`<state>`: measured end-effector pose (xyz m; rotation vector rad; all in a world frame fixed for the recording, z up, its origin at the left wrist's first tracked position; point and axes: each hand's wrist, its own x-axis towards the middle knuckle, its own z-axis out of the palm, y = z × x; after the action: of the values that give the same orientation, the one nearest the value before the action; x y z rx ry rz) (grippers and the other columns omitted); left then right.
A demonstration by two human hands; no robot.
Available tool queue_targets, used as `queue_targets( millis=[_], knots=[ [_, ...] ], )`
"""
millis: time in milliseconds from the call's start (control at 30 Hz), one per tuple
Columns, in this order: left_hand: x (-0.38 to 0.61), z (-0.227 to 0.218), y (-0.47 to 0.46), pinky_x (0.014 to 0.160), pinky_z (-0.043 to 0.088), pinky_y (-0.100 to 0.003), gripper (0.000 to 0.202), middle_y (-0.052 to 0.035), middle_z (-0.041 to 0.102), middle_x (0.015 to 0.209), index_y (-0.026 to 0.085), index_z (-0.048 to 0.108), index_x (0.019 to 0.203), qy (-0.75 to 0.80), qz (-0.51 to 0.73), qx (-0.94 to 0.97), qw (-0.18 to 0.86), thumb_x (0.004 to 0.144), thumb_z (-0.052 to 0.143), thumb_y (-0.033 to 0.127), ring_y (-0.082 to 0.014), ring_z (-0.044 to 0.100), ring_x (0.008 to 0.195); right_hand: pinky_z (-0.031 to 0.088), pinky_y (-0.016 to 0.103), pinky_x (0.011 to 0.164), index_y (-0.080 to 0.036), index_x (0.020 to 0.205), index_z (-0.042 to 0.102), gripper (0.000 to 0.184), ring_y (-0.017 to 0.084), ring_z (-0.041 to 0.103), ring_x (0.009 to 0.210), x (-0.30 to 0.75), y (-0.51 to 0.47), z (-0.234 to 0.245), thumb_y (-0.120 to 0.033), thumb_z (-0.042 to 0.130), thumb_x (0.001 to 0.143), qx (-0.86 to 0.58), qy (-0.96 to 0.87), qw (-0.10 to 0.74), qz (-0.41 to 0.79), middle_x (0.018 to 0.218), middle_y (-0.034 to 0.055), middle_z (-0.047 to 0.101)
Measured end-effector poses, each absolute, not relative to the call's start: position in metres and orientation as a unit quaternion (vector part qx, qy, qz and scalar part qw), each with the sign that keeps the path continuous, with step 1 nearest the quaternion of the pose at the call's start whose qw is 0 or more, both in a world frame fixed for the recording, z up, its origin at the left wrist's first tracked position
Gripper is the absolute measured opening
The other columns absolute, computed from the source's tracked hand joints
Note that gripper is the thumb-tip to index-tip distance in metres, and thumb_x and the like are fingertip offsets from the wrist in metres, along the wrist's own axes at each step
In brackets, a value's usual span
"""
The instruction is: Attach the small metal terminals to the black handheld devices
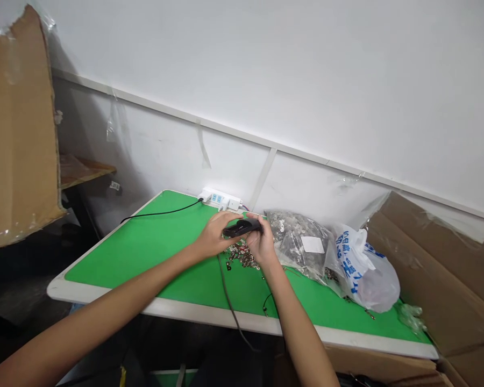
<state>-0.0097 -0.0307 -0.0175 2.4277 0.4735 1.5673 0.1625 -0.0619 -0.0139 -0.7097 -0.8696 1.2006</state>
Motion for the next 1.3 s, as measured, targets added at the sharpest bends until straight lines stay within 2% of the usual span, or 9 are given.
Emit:
queue_targets(
  millis=[100,200,300,433,567,700,800,1100,1300],
  knots=[
    [-0.007,-0.015,-0.034,0.107,0.049,-0.047,0.04,-0.0104,0.074,0.125,0.024,0.067,0.129,0.165,0.539,0.804,0.189,0.091,0.071,0.037,-0.0259,0.068,0.118,0.057,0.035,0.069,-0.022,0.093,0.072,0.035,0.022,0.068,0.078,0.153,-0.059,-0.02,-0.056,0.067,0.085,-0.325,-0.377,0.671,0.549,0.089,0.0044,0.076],
    [-0.001,-0.014,-0.032,0.102,0.054,-0.044,0.038,-0.0109,0.077,0.117,0.019,0.073,0.119,0.245,0.569,0.716,0.323,0.089,0.074,0.041,-0.0252,0.072,0.11,0.057,0.036,0.072,-0.024,0.1,0.067,0.044,0.023,0.069,0.089,0.149,-0.059,-0.023,-0.065,0.055,0.091,-0.358,-0.402,0.682,0.495,0.104,0.0066,0.075],
    [0.004,-0.014,-0.023,0.09,0.059,-0.039,0.044,-0.0125,0.079,0.103,0.013,0.074,0.103,0.279,0.594,0.602,0.454,0.079,0.081,0.049,-0.0255,0.074,0.096,0.056,0.04,0.083,-0.025,0.106,0.06,0.042,0.024,0.066,0.102,0.15,-0.064,-0.021,-0.064,0.054,0.092,-0.433,-0.48,0.699,0.304,0.111,0.0073,0.069],
    [0.005,-0.015,-0.015,0.074,0.059,-0.031,0.052,-0.0115,0.079,0.095,0.012,0.074,0.093,0.272,0.59,0.539,0.537,0.068,0.088,0.055,-0.0228,0.074,0.086,0.045,0.053,0.107,-0.025,0.103,0.06,0.024,0.03,0.055,0.122,0.153,-0.075,-0.015,-0.044,0.067,0.091,-0.482,-0.628,0.611,-0.028,0.122,0.0117,0.06],
    [0.004,-0.015,-0.015,0.058,0.054,-0.025,0.056,-0.0085,0.077,0.084,0.011,0.075,0.092,0.286,0.574,0.527,0.557,0.065,0.088,0.059,-0.0181,0.07,0.071,0.04,0.059,0.11,-0.024,0.108,0.064,0.015,0.032,0.049,0.128,0.155,-0.078,-0.014,-0.03,0.058,0.097,-0.483,-0.669,0.536,-0.176,0.129,0.0153,0.054],
    [0.005,-0.017,-0.017,0.056,0.052,-0.024,0.057,-0.0065,0.075,0.077,0.011,0.076,0.089,0.28,0.555,0.541,0.566,0.064,0.088,0.06,-0.0154,0.066,0.065,0.039,0.061,0.109,-0.024,0.108,0.068,0.015,0.034,0.046,0.131,0.155,-0.076,-0.015,-0.03,0.059,0.097,-0.498,-0.684,0.503,-0.176,0.133,0.0158,0.052],
    [0.005,-0.018,-0.018,0.058,0.052,-0.025,0.058,-0.007,0.076,0.08,0.011,0.075,0.09,0.27,0.549,0.551,0.568,0.063,0.088,0.061,-0.0162,0.066,0.068,0.039,0.061,0.109,-0.024,0.107,0.069,0.016,0.034,0.046,0.131,0.153,-0.076,-0.016,-0.03,0.056,0.099,-0.5,-0.687,0.501,-0.161,0.133,0.0153,0.053],
    [0.007,-0.018,-0.02,0.082,0.058,-0.033,0.06,-0.0089,0.078,0.091,0.011,0.075,0.091,0.251,0.555,0.548,0.573,0.058,0.092,0.058,-0.0233,0.072,0.087,0.041,0.056,0.108,-0.023,0.099,0.067,0.015,0.03,0.049,0.129,0.148,-0.077,-0.017,-0.028,0.053,0.101,-0.486,-0.697,0.507,-0.143,0.126,0.014,0.058],
    [0.004,-0.022,-0.011,0.079,0.056,-0.031,0.055,-0.0073,0.077,0.086,0.011,0.076,0.089,0.25,0.542,0.567,0.568,0.059,0.093,0.054,-0.0209,0.07,0.082,0.04,0.056,0.11,-0.023,0.097,0.067,0.015,0.031,0.047,0.132,0.149,-0.079,-0.015,-0.03,0.055,0.099,-0.493,-0.692,0.52,-0.088,0.13,0.0136,0.056]
  ],
)
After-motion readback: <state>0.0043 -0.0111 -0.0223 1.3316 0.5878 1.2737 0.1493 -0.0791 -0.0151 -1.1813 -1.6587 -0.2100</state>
